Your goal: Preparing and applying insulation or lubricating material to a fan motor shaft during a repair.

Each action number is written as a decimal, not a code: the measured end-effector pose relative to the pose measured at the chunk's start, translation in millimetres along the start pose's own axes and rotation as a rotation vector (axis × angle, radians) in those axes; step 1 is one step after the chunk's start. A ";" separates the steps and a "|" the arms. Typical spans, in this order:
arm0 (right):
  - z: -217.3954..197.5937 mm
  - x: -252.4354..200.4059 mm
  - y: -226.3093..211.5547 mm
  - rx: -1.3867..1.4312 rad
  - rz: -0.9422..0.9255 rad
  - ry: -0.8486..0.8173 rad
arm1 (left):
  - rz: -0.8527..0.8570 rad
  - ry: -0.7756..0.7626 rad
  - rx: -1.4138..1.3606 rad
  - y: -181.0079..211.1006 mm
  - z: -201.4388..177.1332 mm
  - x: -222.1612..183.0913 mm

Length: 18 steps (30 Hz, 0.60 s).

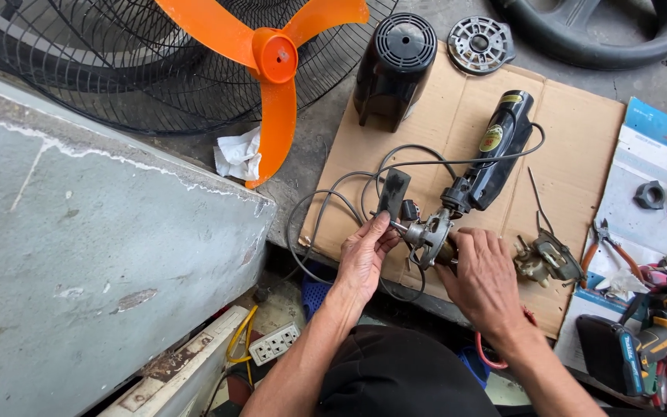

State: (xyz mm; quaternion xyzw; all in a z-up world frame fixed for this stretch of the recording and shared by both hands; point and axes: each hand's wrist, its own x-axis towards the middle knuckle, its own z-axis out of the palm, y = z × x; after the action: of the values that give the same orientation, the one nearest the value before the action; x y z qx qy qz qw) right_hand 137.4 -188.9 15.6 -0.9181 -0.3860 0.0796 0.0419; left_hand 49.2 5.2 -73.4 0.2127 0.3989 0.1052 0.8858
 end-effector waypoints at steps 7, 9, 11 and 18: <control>-20.0 4.2 6.1 0.434 0.180 -0.225 | -0.020 -0.001 -0.027 3.7 3.1 -1.9; -23.7 5.1 5.9 0.451 0.132 -0.245 | -0.019 0.002 -0.027 1.8 1.8 -0.8; -15.5 6.3 9.7 0.300 0.122 -0.219 | -0.011 0.005 -0.017 0.7 0.3 0.5; -32.0 3.3 -10.7 0.272 0.282 -0.263 | -0.033 0.017 -0.022 5.2 3.8 -5.0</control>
State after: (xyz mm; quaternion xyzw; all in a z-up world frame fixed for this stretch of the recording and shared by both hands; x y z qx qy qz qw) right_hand 137.9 -179.6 48.2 -0.9306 -0.2417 0.2547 0.1032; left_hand 48.7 7.0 -65.5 0.1955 0.4087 0.0965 0.8862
